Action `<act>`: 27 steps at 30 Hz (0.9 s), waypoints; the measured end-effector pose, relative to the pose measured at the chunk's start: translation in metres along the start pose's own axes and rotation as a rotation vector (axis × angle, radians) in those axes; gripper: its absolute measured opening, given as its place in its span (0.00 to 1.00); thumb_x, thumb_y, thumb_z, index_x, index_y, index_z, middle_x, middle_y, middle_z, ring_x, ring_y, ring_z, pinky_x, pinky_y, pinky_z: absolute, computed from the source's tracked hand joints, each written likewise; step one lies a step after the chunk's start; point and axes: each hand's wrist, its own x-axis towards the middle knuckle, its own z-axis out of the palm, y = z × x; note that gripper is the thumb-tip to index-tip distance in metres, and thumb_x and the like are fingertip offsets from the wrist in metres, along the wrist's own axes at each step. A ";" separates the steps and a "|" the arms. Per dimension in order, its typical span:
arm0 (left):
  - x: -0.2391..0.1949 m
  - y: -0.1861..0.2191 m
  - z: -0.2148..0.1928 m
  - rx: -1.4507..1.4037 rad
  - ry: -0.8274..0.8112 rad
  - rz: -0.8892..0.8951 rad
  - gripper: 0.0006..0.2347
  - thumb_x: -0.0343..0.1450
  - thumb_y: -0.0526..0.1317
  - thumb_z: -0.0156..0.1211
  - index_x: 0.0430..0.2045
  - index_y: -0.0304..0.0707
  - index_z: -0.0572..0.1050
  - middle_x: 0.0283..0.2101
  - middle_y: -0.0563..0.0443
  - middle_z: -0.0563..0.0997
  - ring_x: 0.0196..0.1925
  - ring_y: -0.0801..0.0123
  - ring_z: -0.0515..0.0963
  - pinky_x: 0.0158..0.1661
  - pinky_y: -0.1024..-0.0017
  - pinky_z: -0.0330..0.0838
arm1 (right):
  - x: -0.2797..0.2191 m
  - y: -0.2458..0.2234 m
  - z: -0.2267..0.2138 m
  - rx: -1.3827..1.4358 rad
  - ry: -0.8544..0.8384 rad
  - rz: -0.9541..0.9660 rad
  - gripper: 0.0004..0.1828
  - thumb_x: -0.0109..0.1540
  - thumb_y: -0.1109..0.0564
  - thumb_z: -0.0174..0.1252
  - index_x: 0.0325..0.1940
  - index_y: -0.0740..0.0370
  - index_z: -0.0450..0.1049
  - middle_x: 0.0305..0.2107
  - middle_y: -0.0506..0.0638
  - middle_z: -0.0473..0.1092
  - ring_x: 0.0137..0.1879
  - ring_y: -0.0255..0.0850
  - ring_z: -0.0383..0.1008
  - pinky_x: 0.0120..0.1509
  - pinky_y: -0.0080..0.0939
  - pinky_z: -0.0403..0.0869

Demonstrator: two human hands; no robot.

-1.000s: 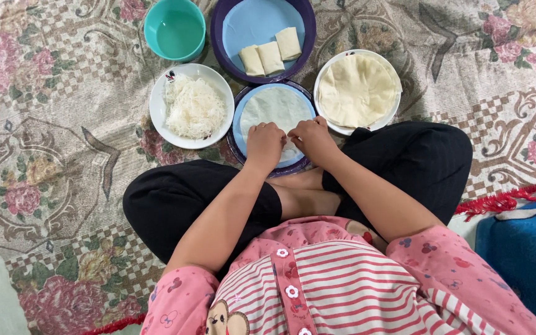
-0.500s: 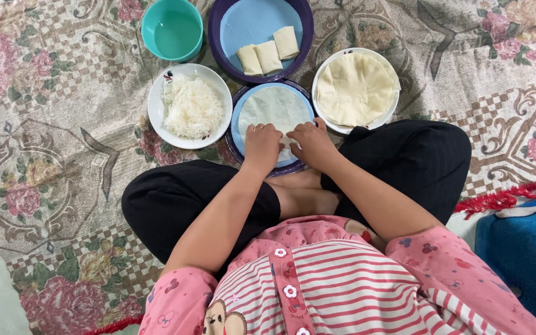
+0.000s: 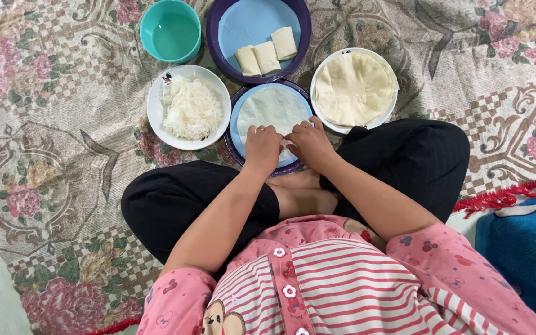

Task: The person sits on the floor and prepares food rolls by placing shredded white filling onto a thin wrapper, then folding and rolling it into a cylindrical shape. The finished rolls are placed on a plate.

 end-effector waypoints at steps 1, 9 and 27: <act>0.000 0.000 0.001 0.000 0.001 -0.002 0.04 0.66 0.40 0.70 0.29 0.42 0.83 0.31 0.50 0.78 0.42 0.56 0.79 0.51 0.57 0.60 | 0.000 0.001 0.006 0.000 0.000 -0.002 0.13 0.59 0.47 0.68 0.45 0.50 0.82 0.33 0.47 0.75 0.45 0.43 0.73 0.69 0.59 0.57; 0.002 0.001 0.000 0.029 -0.006 0.003 0.03 0.68 0.35 0.67 0.23 0.39 0.82 0.27 0.48 0.77 0.38 0.57 0.78 0.54 0.58 0.59 | -0.003 0.015 0.052 0.016 0.072 0.011 0.06 0.57 0.48 0.70 0.34 0.49 0.83 0.25 0.46 0.74 0.37 0.41 0.73 0.68 0.55 0.58; 0.002 -0.045 -0.054 -0.177 0.063 -0.247 0.08 0.76 0.43 0.61 0.48 0.50 0.80 0.44 0.50 0.82 0.50 0.58 0.82 0.61 0.55 0.58 | 0.006 0.002 -0.054 0.424 0.005 0.198 0.08 0.62 0.54 0.68 0.45 0.52 0.81 0.33 0.45 0.77 0.44 0.41 0.76 0.68 0.52 0.54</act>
